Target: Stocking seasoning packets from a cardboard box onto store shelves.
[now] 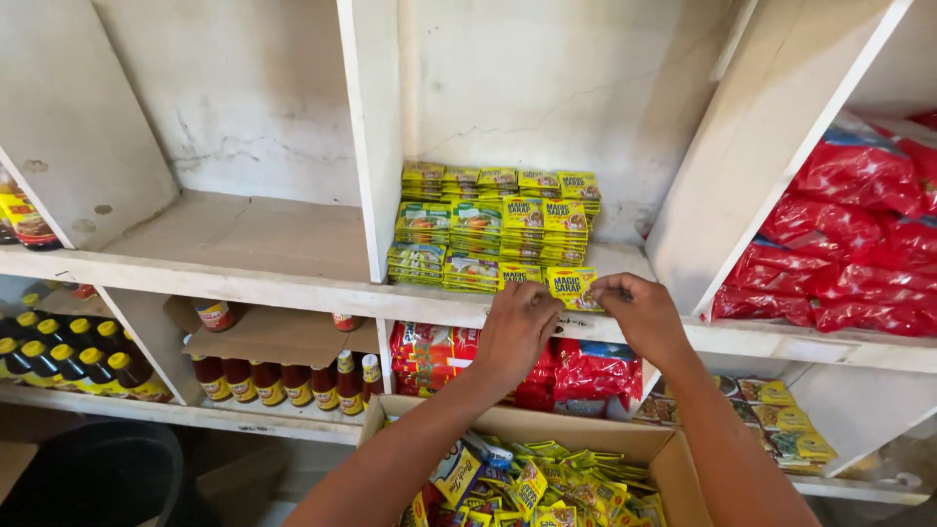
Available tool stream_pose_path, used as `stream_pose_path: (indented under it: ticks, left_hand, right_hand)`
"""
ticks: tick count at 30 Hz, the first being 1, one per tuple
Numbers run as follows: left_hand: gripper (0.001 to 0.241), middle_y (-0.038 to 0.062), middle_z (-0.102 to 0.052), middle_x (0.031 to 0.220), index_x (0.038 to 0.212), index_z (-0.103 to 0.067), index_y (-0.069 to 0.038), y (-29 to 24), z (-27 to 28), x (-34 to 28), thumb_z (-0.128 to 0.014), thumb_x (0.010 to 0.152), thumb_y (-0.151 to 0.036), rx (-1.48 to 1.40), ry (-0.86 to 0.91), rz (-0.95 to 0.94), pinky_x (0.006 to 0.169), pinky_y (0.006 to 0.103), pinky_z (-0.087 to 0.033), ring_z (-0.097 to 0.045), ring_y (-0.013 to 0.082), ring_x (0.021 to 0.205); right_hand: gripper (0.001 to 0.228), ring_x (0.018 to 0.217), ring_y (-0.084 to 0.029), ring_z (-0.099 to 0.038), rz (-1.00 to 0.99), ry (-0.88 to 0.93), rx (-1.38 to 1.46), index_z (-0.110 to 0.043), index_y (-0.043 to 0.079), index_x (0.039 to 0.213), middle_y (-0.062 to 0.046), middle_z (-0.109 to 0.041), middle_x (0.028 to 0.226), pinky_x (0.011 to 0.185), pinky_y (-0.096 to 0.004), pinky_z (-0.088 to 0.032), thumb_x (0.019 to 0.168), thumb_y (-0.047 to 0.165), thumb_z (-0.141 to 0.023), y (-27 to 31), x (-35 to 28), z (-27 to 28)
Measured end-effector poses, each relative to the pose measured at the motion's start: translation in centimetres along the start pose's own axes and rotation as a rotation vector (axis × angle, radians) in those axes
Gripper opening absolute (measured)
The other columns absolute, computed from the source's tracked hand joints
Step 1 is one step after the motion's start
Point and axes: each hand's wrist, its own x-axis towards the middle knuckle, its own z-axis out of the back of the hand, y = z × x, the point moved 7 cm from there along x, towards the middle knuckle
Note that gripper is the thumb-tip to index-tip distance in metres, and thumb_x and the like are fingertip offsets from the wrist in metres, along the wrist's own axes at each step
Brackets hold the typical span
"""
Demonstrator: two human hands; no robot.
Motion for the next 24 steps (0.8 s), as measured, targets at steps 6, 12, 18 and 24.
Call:
stream_pose_path:
  ticks: [6,12,18,24]
  left_hand:
    - [0.015,0.004,-0.062,0.107,0.095,-0.075,-0.014,2.3,-1.6,1.1,-0.075,0.080,-0.012,0.152,0.067,-0.053,0.093,0.0451,-0.044,-0.055,0.0283,0.109]
    - [0.016,0.005,-0.061,0.111,0.094,-0.073,-0.012,3.1,-2.2,0.8,-0.075,0.078,-0.011,0.136,0.030,-0.106,0.101,0.0457,-0.044,-0.053,0.0302,0.115]
    - [0.019,0.009,-0.061,0.110,0.100,-0.068,-0.007,2.7,-1.2,0.7,-0.072,0.082,-0.007,0.050,-0.047,-0.077,0.100,0.0476,-0.046,-0.054,0.0338,0.113]
    - [0.023,0.012,-0.062,0.112,0.108,-0.063,-0.005,3.2,-0.3,0.6,-0.068,0.086,-0.002,-0.077,-0.156,0.002,0.100,0.0488,-0.046,-0.054,0.0364,0.112]
  right_hand:
    - [0.023,0.074,-0.013,-0.066,0.011,-0.015,-0.075,-0.077,0.003,0.105,-0.008,-0.077,0.086,0.070,-0.029,-0.052,0.090,0.020,-0.072,-0.8,2.9,-1.1]
    - [0.022,0.075,-0.016,-0.070,0.016,-0.012,-0.119,-0.077,0.004,0.103,-0.010,-0.078,0.088,0.073,-0.031,-0.055,0.090,0.020,-0.070,-0.8,3.0,-1.9]
    - [0.026,0.085,-0.018,-0.072,0.028,-0.021,-0.143,-0.075,0.006,0.109,-0.012,-0.076,0.101,0.079,-0.032,-0.056,0.089,0.022,-0.070,-0.1,2.4,-2.0]
    - [0.038,0.116,-0.030,-0.058,0.308,-0.023,-0.285,-0.074,0.011,0.118,-0.013,-0.065,0.124,0.102,-0.040,-0.046,0.083,0.025,-0.080,1.6,1.3,-2.7]
